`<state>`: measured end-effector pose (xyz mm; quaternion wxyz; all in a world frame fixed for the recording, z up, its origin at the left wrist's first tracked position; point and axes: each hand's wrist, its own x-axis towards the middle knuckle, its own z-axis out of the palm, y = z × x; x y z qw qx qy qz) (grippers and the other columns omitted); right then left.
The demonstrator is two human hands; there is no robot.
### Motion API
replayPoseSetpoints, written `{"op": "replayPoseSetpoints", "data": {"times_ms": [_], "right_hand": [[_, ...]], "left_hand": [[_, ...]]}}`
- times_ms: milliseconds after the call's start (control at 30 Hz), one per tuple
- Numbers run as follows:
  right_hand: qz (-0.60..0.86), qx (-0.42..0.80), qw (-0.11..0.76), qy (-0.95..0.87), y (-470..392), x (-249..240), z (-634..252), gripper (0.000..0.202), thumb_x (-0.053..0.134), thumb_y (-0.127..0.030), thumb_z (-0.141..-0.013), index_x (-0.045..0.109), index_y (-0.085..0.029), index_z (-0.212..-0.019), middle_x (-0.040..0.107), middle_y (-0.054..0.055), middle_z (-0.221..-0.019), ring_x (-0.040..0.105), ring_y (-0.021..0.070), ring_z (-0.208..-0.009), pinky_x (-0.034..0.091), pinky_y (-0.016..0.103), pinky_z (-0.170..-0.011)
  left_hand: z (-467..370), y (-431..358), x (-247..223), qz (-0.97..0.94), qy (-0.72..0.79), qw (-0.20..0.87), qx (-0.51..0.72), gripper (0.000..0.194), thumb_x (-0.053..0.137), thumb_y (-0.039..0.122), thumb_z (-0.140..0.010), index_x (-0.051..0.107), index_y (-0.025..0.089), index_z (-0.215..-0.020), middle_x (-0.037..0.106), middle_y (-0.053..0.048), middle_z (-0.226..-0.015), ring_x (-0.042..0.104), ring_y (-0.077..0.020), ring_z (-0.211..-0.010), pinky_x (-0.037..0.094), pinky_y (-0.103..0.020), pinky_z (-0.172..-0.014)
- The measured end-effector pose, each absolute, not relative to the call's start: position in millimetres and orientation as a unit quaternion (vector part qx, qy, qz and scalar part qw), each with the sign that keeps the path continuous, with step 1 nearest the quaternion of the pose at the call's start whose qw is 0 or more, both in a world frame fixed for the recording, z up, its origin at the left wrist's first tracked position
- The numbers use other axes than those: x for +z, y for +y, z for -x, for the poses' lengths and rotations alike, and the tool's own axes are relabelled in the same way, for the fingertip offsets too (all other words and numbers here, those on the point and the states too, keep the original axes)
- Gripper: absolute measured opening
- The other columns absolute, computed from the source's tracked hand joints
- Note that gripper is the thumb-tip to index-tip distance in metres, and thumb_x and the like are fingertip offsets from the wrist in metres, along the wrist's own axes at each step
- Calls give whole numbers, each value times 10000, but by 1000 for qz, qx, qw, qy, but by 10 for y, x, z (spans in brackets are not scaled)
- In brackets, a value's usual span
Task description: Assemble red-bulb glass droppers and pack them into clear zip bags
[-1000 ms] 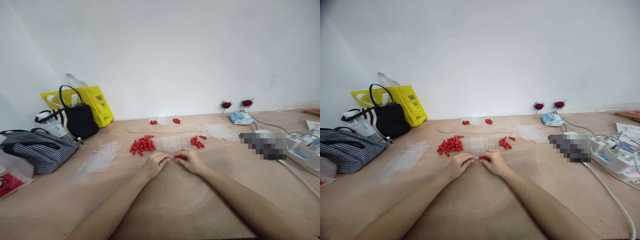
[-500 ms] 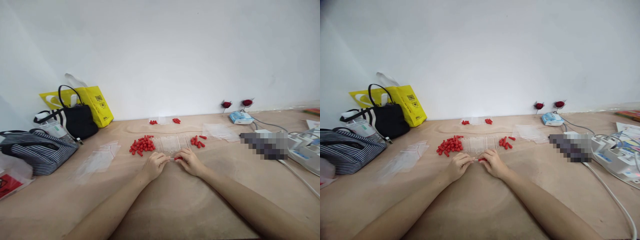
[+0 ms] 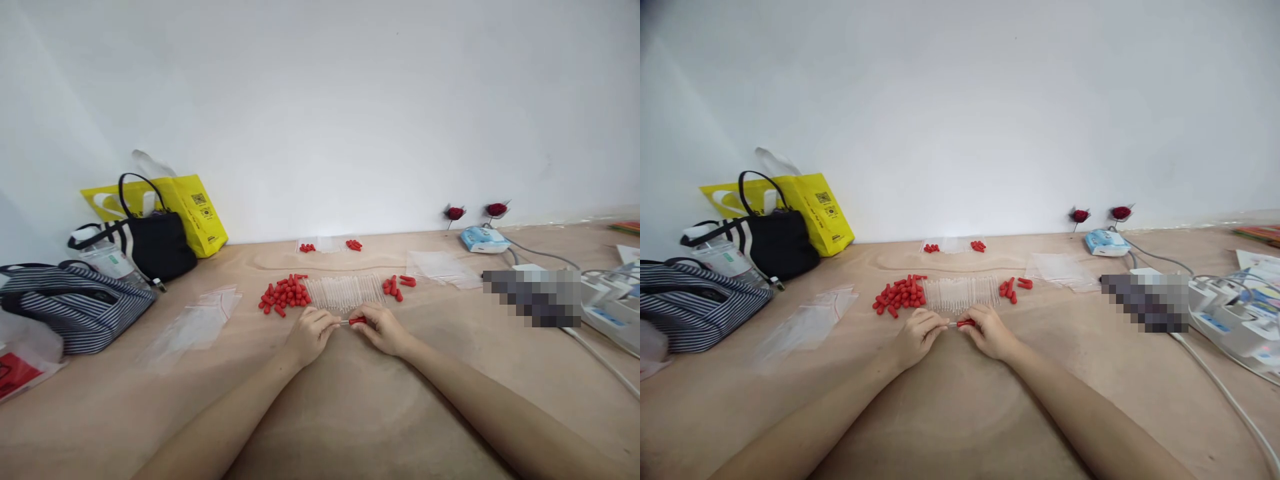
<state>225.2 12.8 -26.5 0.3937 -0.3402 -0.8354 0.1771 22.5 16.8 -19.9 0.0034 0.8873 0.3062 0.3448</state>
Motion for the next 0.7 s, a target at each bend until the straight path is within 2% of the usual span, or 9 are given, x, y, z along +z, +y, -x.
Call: {"op": "replayPoseSetpoints", "data": {"times_ms": [367,567,700], "right_hand": [[398,171,369,-822,135,-250,-2237,37,548,-209,-773,583,-197,-773,628,8,-744,553,147,-731,350,310,-714],[391,193,362,-824,142,-247,-2233,51,558,-202,-763,608,-212,-761,644,-2,-745,567,147,-729,364,331,-765],[370,215,365,-827,150,-239,-2221,88,532,-200,-781,620,-211,-783,649,8,-764,562,142,-729,403,295,-724]], "left_hand": [[-243,142,-151,-885,315,-15,343,194,426,238,-878,604,179,-827,675,-24,-760,582,-134,-656,360,-294,-664],[-242,159,-169,-889,302,-6,344,195,428,245,-876,606,185,-828,672,-15,-737,586,-126,-649,364,-286,-665],[-239,168,-182,-890,296,-3,347,179,439,237,-871,603,178,-831,671,-17,-732,584,-126,-646,361,-289,-672]]}}
